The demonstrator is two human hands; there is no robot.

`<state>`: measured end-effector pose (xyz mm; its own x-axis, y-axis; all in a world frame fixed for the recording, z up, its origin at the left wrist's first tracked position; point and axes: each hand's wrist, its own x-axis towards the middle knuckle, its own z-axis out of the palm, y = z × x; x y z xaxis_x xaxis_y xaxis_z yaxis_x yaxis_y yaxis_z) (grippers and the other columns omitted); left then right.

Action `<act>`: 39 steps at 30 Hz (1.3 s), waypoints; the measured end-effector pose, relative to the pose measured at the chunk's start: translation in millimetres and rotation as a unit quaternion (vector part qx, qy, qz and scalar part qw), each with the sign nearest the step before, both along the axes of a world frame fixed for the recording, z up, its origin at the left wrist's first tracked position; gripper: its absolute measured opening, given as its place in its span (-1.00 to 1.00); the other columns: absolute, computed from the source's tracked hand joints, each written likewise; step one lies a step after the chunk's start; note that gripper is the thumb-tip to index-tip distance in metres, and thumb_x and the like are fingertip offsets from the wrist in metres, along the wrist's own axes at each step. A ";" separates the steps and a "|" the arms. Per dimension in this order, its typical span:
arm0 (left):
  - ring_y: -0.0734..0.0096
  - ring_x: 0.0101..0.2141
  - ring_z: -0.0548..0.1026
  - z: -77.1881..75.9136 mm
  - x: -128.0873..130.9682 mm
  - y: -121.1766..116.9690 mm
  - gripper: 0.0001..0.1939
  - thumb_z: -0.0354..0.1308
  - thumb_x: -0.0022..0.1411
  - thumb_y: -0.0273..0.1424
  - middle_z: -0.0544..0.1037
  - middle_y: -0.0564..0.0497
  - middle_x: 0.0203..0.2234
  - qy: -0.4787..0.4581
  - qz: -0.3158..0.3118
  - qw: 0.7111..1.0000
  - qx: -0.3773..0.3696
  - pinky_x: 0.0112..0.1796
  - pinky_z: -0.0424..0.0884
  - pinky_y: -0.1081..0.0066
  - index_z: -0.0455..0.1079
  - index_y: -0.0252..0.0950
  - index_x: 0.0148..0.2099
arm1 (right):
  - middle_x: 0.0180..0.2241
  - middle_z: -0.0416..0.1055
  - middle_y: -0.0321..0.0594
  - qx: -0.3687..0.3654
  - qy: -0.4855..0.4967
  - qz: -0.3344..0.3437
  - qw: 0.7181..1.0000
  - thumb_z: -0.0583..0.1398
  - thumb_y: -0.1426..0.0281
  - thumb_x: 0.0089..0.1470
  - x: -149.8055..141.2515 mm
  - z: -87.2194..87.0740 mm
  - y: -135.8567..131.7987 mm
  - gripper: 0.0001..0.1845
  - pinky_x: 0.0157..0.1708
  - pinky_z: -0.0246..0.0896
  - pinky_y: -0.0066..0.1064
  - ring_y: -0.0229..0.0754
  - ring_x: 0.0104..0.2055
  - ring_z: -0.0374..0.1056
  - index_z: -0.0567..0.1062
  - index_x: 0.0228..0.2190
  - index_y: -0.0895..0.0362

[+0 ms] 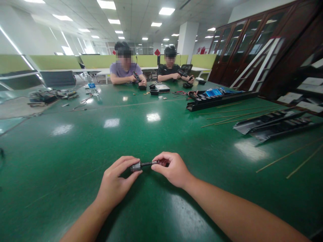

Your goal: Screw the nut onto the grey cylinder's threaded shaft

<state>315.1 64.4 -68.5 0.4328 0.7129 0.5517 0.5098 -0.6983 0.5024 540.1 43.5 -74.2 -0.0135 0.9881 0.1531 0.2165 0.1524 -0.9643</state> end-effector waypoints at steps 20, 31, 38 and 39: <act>0.41 -0.14 0.53 0.6 -2.7 0.4 -0.72 0.30 0.21 -0.39 0.55 0.03 -0.15 -0.011 0.002 1.000 0.004 -0.08 0.44 0.44 0.48 -0.15 -0.02 | -0.55 0.41 -0.28 -0.017 0.016 -0.005 1.000 0.36 0.34 -0.11 1.7 -2.2 1.0 -0.82 -0.51 0.08 -0.45 -0.30 -0.53 0.21 0.61 -0.42 0.20; 0.42 -0.14 0.52 0.8 -3.8 0.9 -0.72 0.31 0.21 -0.39 0.55 0.04 -0.14 -0.008 0.006 1.000 0.011 -0.06 0.43 0.45 0.48 -0.14 -0.02 | -0.55 0.41 -0.28 -0.032 0.037 0.001 0.999 0.36 0.33 -0.12 2.5 -5.1 2.8 -0.82 -0.50 0.08 -0.44 -0.30 -0.54 0.18 0.61 -0.42 0.18; 0.41 -0.14 0.53 1.3 -4.1 0.1 -0.73 0.30 0.21 -0.38 0.55 0.03 -0.15 -0.009 0.005 1.000 0.015 -0.07 0.45 0.44 0.48 -0.15 -0.03 | -0.55 0.42 -0.28 -0.033 0.042 0.004 0.999 0.36 0.34 -0.12 2.7 -5.8 3.0 -0.82 -0.48 0.09 -0.44 -0.31 -0.54 0.18 0.60 -0.43 0.18; 0.41 -0.15 0.53 1.4 -4.1 0.2 -0.74 0.30 0.21 -0.38 0.55 0.03 -0.15 -0.009 0.006 1.000 0.014 -0.08 0.45 0.44 0.48 -0.15 -0.03 | -0.54 0.42 -0.27 -0.033 0.043 0.004 0.999 0.35 0.34 -0.12 2.6 -5.5 3.0 -0.82 -0.48 0.10 -0.44 -0.31 -0.54 0.18 0.60 -0.43 0.19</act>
<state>311.0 64.5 -67.1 0.4150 0.7016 0.5792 0.5090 -0.7067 0.4914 542.7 46.5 -79.7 -0.0108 0.9961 0.0878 0.1312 0.0884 -0.9874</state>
